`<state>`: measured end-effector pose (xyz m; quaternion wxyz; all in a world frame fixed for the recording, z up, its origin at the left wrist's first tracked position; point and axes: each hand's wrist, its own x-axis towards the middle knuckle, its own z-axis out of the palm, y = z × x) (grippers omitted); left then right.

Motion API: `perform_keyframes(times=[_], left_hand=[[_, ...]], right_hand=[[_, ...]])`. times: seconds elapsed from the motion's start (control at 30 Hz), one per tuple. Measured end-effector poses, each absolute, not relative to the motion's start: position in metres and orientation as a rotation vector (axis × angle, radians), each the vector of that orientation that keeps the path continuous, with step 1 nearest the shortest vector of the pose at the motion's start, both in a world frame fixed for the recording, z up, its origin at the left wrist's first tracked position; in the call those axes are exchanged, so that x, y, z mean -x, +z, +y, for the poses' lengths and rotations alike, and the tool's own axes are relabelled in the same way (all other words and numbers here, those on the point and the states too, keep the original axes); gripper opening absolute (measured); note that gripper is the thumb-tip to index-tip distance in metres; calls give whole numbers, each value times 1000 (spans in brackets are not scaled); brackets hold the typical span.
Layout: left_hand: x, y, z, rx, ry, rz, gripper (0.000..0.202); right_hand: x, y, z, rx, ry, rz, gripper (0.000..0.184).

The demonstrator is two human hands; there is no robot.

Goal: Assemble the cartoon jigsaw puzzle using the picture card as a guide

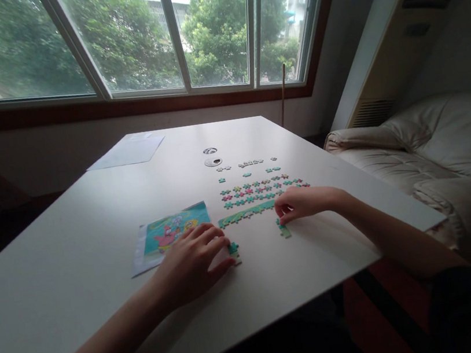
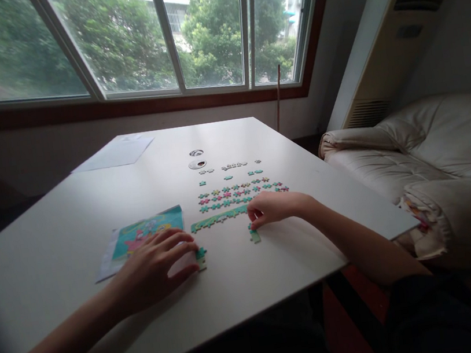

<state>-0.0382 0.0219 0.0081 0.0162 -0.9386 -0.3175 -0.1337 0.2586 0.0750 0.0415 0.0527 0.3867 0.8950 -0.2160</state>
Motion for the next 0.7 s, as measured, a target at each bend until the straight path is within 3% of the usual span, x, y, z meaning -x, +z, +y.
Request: perform_keyframes(times=[0.7], left_hand=[[29,15,13,2934,-442,-1066,23]], right_hand=[[-264,42,76,-1132,-723,2700,18]])
